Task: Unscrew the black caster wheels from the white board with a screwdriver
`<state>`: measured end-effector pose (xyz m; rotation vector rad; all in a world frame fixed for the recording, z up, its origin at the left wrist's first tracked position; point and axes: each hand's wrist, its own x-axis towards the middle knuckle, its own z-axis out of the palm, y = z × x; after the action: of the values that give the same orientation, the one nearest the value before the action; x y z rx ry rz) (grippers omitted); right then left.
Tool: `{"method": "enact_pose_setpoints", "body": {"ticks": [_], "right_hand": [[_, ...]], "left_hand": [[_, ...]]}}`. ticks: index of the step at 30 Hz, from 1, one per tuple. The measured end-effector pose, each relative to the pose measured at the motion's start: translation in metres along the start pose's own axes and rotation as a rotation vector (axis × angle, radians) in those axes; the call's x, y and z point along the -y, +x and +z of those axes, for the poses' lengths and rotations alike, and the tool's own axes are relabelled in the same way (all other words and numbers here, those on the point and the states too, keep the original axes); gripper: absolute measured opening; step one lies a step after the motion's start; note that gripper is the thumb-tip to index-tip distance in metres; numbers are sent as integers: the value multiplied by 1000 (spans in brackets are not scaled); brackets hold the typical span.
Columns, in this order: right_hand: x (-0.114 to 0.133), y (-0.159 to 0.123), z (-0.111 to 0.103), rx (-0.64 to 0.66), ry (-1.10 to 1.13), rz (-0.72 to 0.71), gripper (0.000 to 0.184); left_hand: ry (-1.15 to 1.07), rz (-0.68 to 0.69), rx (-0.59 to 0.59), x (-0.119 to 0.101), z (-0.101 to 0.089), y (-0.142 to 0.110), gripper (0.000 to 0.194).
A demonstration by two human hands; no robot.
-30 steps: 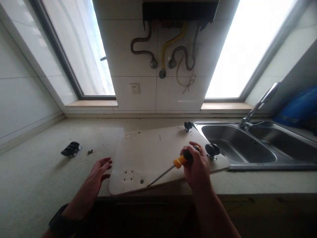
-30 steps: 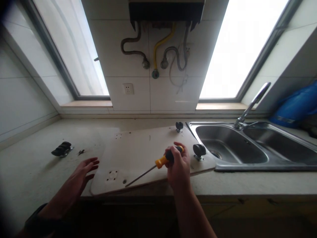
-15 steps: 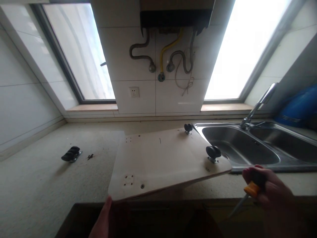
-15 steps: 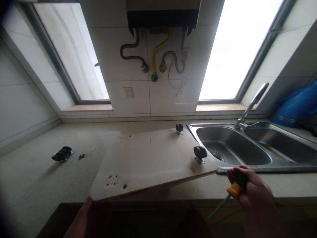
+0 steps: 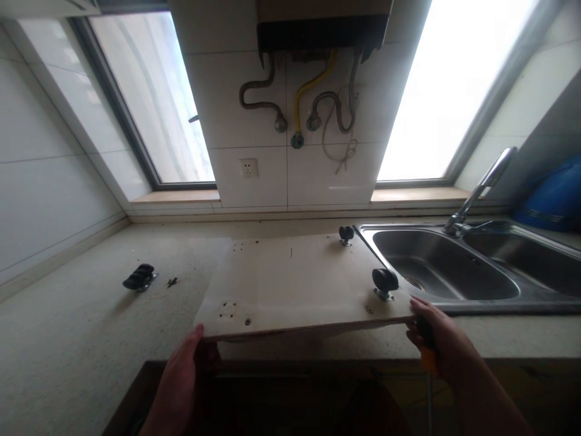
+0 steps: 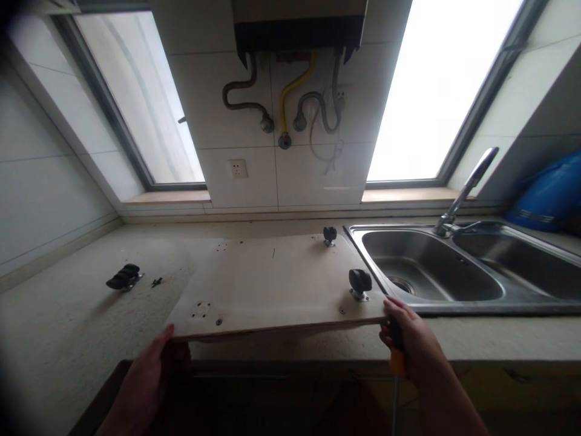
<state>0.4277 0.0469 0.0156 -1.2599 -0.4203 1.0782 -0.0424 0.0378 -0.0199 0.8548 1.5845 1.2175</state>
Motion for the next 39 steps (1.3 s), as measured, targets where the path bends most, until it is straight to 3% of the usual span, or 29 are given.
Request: {"method": "enact_pose_setpoints", "body": {"ticks": [3, 7, 10, 12, 14, 16, 19, 23, 27, 29, 31, 35, 39], "right_hand": [[-5, -10, -5, 32, -79, 75, 64], [-13, -26, -5, 89, -186, 111, 70], [-16, -41, 1, 114, -296, 114, 71], [-17, -50, 5, 161, -377, 127, 70], [-17, -59, 7, 193, -446, 143, 74], [-18, -65, 8, 195, -511, 166, 82], [-19, -69, 9, 212, -616, 163, 86], [-18, -76, 17, 368, -744, 131, 69], [-19, -85, 23, 601, -711, 127, 53], [-22, -85, 21, 638, -651, 128, 46], [-26, -78, 18, 576, -595, 147, 44], [-29, -47, 19, 332, -423, 116, 50], [-26, -16, 36, 270, -301, 99, 43]], "left_hand": [[-30, 47, 12, -11, -10, 20, 50], [279, 176, -95, -14, -20, 44, 60], [621, 492, -323, -18, -16, 40, 73], [807, 770, -411, -26, -8, 24, 69], [897, 1004, -303, -39, 4, 2, 51], [940, 1171, -51, -53, 18, -21, 37], [974, 1282, 281, -68, 43, -46, 35], [951, 1325, 458, -69, 76, -59, 37], [1008, 1367, 515, -63, 98, -60, 36], [1032, 1380, 521, -59, 106, -60, 33], [1046, 1387, 504, -56, 111, -60, 33], [1024, 1443, 456, -46, 118, -57, 36], [964, 1566, 426, -34, 122, -46, 44]]}}
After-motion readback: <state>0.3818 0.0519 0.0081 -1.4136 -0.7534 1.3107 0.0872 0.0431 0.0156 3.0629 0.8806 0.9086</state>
